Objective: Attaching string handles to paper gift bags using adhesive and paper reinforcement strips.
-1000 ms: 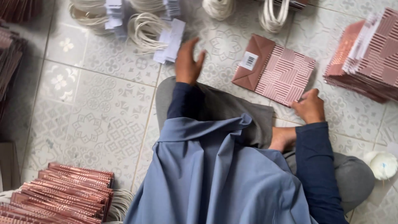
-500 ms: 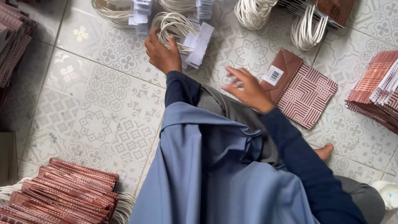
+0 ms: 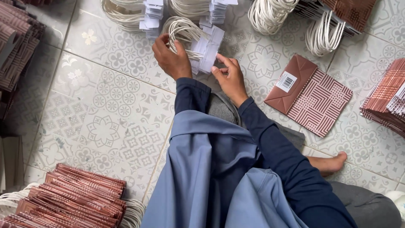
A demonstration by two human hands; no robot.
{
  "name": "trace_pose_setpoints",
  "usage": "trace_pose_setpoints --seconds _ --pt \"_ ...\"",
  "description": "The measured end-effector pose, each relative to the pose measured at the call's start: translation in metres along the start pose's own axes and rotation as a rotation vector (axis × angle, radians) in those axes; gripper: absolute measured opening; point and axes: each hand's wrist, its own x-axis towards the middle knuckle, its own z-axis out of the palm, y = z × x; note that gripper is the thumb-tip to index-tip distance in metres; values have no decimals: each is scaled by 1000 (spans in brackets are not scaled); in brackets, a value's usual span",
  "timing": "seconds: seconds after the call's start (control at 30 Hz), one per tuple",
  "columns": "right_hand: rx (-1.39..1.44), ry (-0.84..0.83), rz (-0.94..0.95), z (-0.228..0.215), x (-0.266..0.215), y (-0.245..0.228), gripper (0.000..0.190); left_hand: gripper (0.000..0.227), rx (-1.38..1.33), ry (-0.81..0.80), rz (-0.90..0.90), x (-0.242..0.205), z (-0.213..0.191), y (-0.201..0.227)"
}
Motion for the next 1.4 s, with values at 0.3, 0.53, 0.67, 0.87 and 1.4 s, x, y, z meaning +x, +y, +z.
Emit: trace_pose_setpoints --seconds 0.3,0.53,0.67,0.87,1.4 --pt "575 93 -7 -10 -14 -26 45 5 -291 45 -7 -4 -17 21" --pt "534 112 -193 -97 -59 -2 36 25 -463 -248 68 -56 -22 65" --pt "604 197 -146 -167 -121 16 20 13 -585 -688 44 -118 -12 94" --pt "645 358 -122 -278 -235 116 21 26 -684 -1502 -805 -260 -12 154" --pt "-530 1341 67 -466 -519 186 27 73 -420 -1438 370 -520 139 166"
